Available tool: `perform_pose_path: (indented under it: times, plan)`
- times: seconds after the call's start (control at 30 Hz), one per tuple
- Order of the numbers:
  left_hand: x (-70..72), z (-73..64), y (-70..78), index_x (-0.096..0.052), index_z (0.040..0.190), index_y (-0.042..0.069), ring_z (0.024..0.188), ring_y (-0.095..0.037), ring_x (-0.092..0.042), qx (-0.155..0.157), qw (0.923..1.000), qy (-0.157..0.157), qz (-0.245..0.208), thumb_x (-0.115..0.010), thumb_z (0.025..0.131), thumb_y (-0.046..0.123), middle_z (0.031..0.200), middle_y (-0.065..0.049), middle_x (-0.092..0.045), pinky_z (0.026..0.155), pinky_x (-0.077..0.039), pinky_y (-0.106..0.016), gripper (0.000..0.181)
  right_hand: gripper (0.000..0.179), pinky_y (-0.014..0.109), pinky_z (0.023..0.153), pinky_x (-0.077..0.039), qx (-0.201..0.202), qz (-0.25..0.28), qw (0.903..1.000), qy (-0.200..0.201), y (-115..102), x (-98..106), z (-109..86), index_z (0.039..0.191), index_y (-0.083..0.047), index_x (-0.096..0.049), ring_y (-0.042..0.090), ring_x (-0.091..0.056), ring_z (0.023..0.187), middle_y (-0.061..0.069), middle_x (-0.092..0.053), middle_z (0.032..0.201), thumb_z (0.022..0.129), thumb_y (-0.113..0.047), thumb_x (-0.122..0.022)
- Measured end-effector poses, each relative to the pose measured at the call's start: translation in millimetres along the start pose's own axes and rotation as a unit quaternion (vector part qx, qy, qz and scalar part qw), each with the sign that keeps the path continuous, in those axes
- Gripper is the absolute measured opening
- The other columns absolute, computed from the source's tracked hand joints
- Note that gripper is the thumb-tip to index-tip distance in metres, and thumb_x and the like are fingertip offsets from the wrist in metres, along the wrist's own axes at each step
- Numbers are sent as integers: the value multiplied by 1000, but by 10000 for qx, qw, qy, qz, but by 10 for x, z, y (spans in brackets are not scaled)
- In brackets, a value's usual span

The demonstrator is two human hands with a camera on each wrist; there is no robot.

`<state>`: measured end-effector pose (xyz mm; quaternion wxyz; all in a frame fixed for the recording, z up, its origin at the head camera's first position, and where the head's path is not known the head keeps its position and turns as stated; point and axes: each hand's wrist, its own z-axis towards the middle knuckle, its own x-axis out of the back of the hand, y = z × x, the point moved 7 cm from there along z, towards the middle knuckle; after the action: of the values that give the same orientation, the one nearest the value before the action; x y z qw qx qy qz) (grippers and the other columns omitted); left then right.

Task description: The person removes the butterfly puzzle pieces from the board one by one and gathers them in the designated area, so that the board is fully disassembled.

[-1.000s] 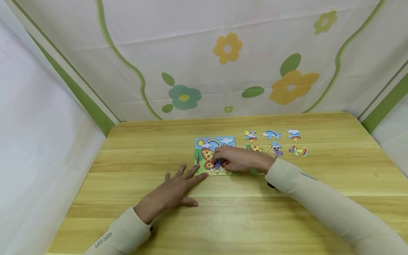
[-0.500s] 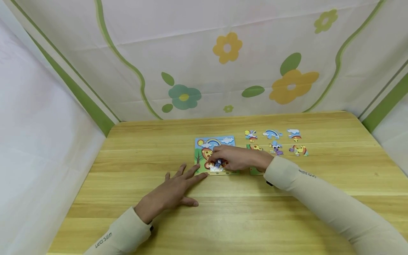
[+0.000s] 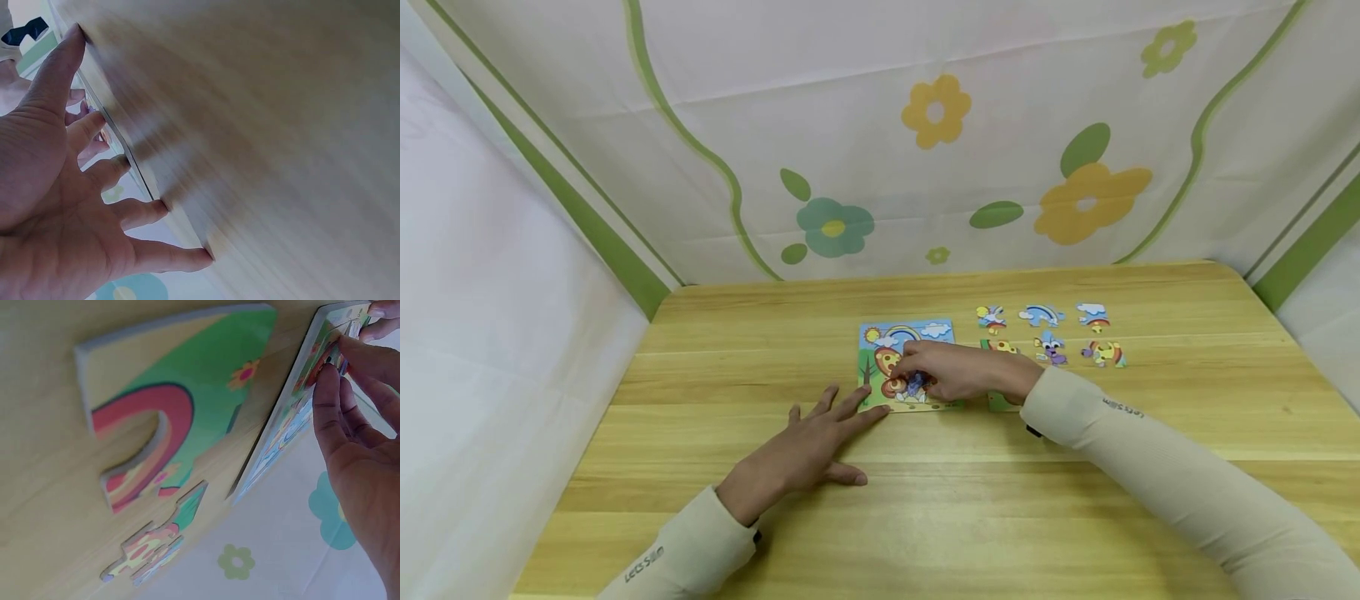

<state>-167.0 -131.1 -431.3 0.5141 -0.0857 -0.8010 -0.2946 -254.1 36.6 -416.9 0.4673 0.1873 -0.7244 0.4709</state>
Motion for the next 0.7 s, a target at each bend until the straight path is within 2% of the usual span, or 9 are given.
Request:
perform_pose_path:
  times: [0.2,0.37,0.47,0.57,0.7]
  plan:
    - [3,-12,17,-34,165,34,160,-51,-12,-33,10000,-3,-70,-75,92,49,177,-3,-16,106,-24,-89,84,54,32,83,-46,17,132,9999,86,1,22,-38,141,-7,-65,18,-52,97,6,-61,118,91,13,-58]
    - [4,-12,27,-34,165,34,160,-51,-12,-79,10000,12,-58,-75,92,48,177,-4,-15,105,-24,-90,85,53,36,91,-53,-172,256,9993,205,19,98,-147,144,-6,-62,20,-59,110,8,-60,130,94,9,-64]
    - [6,-9,33,-34,165,34,159,-52,-12,-94,9999,28,-51,-75,93,48,177,-4,-15,104,-24,-90,85,52,37,93,-56,-332,333,9984,324,57,171,-267,145,-6,-61,20,-61,112,10,-60,132,94,7,-66]
    - [7,-8,32,-34,165,34,160,-52,-12,-73,9999,24,-72,-75,93,48,177,-4,-15,105,-23,-90,84,55,32,84,-58,-482,421,9968,473,132,240,-424,146,-6,-60,19,-62,101,9,-60,129,94,10,-63]
    - [11,-13,31,-34,165,34,160,-51,-11,-45,9999,16,-96,-75,92,47,177,-4,-15,105,-22,-90,84,57,27,78,-57,-722,465,9939,688,255,327,-674,147,-6,-60,17,-61,95,7,-61,122,93,14,-60]
